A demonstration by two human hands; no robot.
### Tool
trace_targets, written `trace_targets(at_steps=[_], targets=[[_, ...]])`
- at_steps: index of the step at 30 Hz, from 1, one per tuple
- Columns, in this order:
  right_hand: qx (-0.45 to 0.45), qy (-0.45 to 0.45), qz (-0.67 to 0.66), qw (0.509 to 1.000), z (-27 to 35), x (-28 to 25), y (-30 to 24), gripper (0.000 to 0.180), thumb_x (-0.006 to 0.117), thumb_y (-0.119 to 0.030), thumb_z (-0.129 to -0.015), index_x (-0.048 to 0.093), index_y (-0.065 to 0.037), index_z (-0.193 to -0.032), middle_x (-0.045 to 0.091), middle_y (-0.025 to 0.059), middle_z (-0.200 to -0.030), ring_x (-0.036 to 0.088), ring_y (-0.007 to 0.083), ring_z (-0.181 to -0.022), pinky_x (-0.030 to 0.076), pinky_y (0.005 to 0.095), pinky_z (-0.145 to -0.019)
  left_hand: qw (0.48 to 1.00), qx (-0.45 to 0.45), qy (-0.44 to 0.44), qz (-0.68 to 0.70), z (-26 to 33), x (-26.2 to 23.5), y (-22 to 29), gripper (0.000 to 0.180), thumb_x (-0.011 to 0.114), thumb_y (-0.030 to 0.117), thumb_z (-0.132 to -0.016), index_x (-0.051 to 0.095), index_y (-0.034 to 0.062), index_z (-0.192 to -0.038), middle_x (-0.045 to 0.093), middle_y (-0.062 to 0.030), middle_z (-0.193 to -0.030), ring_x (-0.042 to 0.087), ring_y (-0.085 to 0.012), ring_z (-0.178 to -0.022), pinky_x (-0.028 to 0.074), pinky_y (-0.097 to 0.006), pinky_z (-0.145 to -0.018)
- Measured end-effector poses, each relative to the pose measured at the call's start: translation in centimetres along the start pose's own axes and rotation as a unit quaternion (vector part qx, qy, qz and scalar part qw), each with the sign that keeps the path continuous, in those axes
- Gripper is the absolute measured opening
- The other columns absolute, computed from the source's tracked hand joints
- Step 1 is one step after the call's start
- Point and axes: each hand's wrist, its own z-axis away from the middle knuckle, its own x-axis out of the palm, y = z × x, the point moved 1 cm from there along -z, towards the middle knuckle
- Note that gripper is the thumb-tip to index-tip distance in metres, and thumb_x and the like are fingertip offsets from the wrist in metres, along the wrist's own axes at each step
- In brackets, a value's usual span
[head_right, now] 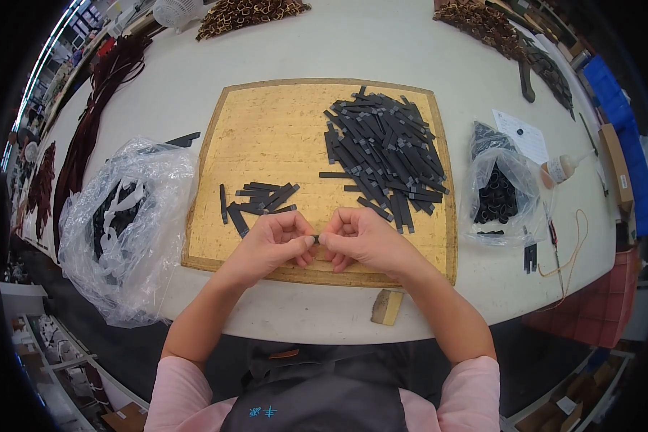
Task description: Assembling small leather strips with plastic loops at a workshop workbench.
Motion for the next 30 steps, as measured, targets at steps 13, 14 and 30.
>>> trace_targets(at_steps=[13, 14, 30], targets=[[0.0, 0.006, 0.008, 1.0, 0.1, 0.1, 0.01, 0.02, 0.068, -0.02, -0.095, 0.058, -0.002, -0.092, 0.067, 0.0084, -0.081, 0.065, 0.0118, -0.067, 0.057, 0.0256, -0.062, 1.0, 0.001, 0.005, -0.007, 0.08, 0.18, 0.01, 0.011, 0.063, 0.011, -0.096, 0.06, 0.0003, -0.095, 0.066, -0.0041, -0.084, 0.062, -0.0077, -0.075, 0.054, -0.024, -0.069], [-0.001, 0.007, 0.008, 1.0, 0.1, 0.09, 0.02, 0.02, 0.067, -0.019, -0.095, 0.058, -0.002, -0.092, 0.067, 0.0085, -0.081, 0.065, 0.012, -0.067, 0.057, 0.0257, -0.062, 1.0, 0.002, 0.004, -0.008, 0.08, 0.19, 0.01, 0.011, 0.063, 0.011, -0.096, 0.06, 0.0003, -0.095, 0.066, -0.0041, -0.084, 0.062, -0.0077, -0.075, 0.054, -0.024, -0.069], [-0.033, 0.023, 0.016, 0.999, 0.32, 0.67, 0.22, 0.015, 0.066, -0.014, -0.094, 0.057, -0.002, -0.092, 0.064, 0.0043, -0.079, 0.064, 0.0094, -0.066, 0.056, 0.0244, -0.061, 0.999, 0.027, 0.023, -0.03, 0.14, 0.44, -0.74, 0.01, 0.065, 0.01, -0.096, 0.061, 0.0007, -0.097, 0.067, -0.0049, -0.085, 0.064, -0.0088, -0.077, 0.054, -0.025, -0.07]])
